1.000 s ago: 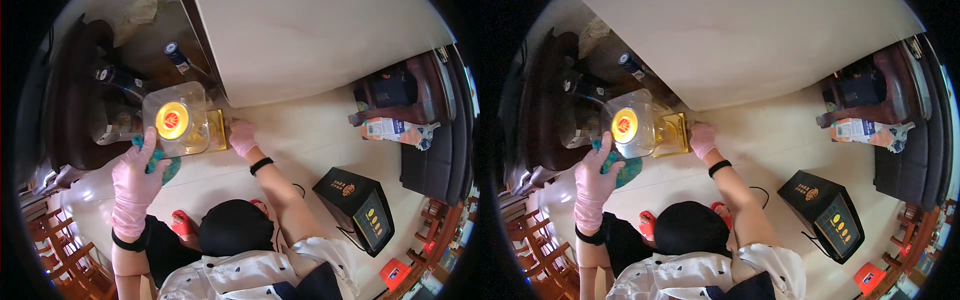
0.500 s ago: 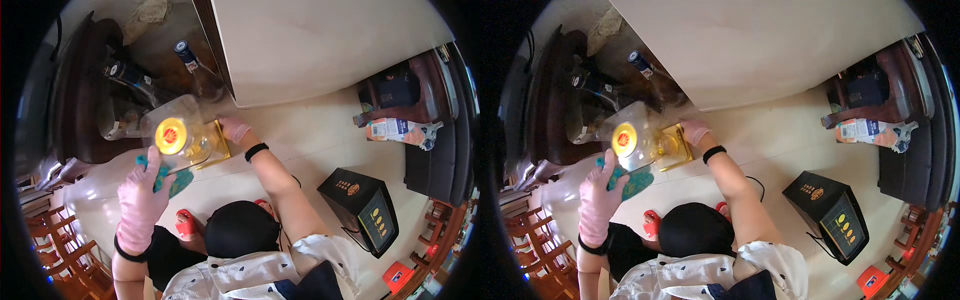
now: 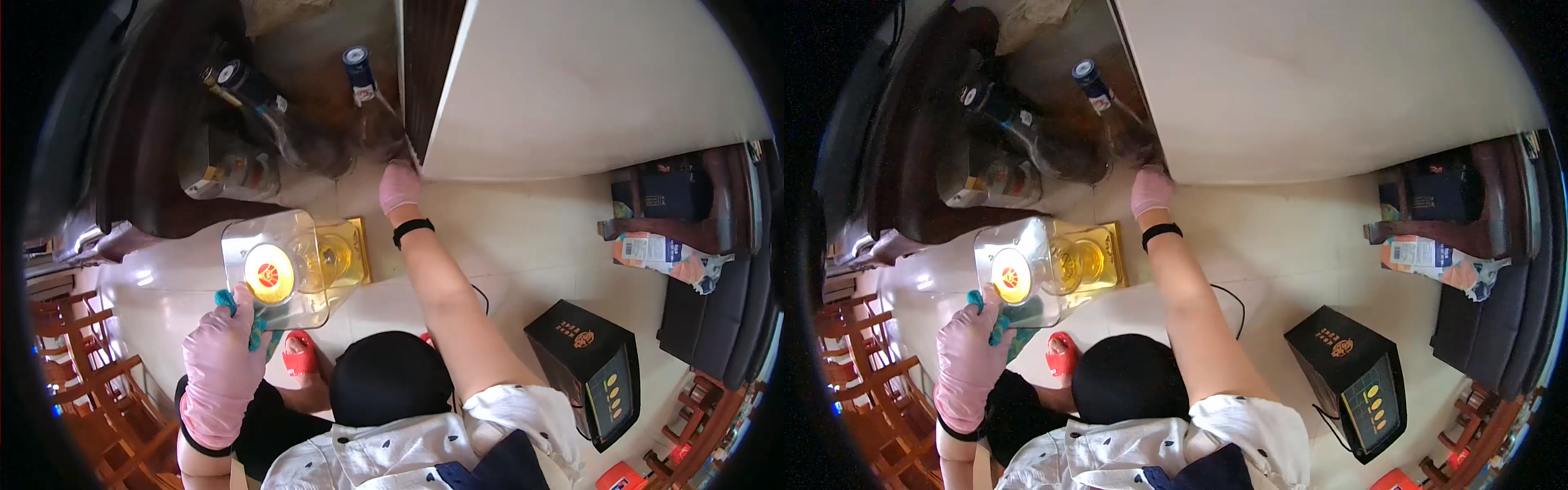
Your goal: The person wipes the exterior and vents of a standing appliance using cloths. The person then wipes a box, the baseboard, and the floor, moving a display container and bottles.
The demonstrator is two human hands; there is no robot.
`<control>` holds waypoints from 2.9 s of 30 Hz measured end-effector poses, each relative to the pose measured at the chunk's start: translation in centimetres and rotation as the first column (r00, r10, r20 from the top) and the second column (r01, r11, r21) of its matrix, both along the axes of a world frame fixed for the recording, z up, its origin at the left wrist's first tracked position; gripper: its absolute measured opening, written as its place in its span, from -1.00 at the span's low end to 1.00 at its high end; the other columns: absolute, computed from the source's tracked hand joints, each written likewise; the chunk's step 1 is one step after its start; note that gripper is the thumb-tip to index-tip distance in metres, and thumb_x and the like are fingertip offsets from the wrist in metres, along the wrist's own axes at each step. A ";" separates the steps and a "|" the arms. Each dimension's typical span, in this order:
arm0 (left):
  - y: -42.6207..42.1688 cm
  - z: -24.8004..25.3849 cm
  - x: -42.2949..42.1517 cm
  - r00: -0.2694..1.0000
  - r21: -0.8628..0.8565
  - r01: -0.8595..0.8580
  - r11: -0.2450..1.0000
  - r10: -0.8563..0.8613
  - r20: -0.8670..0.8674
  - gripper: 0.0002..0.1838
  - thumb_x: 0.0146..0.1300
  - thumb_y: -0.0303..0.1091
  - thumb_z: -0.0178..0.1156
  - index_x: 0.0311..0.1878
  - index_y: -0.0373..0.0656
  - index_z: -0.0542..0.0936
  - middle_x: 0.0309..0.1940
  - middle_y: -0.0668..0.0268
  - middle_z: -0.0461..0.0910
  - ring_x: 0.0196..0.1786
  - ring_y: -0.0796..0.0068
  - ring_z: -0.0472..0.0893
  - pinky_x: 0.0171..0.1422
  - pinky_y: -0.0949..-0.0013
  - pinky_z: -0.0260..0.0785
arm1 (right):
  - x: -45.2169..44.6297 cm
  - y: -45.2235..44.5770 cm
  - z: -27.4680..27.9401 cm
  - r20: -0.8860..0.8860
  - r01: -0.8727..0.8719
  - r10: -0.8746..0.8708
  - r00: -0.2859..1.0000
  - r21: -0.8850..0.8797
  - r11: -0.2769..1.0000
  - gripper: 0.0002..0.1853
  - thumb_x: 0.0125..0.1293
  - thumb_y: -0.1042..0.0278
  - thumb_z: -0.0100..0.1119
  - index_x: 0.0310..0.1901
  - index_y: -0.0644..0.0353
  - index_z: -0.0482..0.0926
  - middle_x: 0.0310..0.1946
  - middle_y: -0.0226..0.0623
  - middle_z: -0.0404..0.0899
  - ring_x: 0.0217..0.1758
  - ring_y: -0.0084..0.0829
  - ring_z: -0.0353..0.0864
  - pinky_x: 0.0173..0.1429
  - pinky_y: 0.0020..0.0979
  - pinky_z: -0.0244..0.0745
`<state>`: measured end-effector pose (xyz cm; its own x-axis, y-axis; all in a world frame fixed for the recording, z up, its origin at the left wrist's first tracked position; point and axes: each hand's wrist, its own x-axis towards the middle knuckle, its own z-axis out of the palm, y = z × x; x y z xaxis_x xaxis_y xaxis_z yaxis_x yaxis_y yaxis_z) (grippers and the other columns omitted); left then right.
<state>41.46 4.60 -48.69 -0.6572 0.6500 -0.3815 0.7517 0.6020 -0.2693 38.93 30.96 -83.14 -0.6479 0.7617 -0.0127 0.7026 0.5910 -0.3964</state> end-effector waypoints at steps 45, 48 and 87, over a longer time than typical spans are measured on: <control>0.7 0.4 -1.1 0.999 -0.009 -0.043 0.999 0.043 -0.004 -0.30 -0.05 -0.30 0.35 0.21 -0.31 0.38 -0.32 0.08 0.57 -0.26 0.09 0.58 -0.23 0.16 0.43 | 8.1 0.7 -0.1 0.004 -0.287 0.289 0.957 -0.094 0.953 -0.80 0.24 0.38 -0.04 -0.20 0.25 0.55 -0.25 0.01 0.59 -0.12 -0.04 0.59 -0.03 -0.11 0.49; 0.4 0.1 -1.7 0.997 -0.019 -0.047 0.999 0.045 -0.064 -0.29 -0.05 -0.29 0.35 0.22 -0.30 0.38 -0.32 0.09 0.56 -0.26 0.10 0.58 -0.23 0.17 0.43 | 3.7 1.0 2.7 -0.034 -0.476 0.475 0.879 -0.100 0.874 -0.82 0.24 0.36 -0.01 -0.24 0.21 0.57 -0.28 0.02 0.59 -0.14 -0.03 0.60 -0.03 -0.11 0.49; -2.2 -0.6 0.9 0.996 0.169 -0.019 0.985 0.004 0.088 -0.27 -0.07 -0.15 0.38 0.20 -0.21 0.40 -0.44 0.21 0.43 -0.43 0.20 0.52 -0.44 0.16 0.41 | 3.1 -5.7 3.7 0.073 -0.481 0.567 0.821 -0.447 0.754 -0.81 0.12 0.42 0.05 -0.29 0.30 0.60 -0.27 0.08 0.62 -0.13 -0.01 0.62 -0.01 -0.14 0.51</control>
<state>42.37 2.35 -49.29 -0.6345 0.7026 -0.3220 0.7603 0.6424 -0.0963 42.06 25.29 -79.46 -0.8942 0.2027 -0.3992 0.4144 0.7122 -0.5666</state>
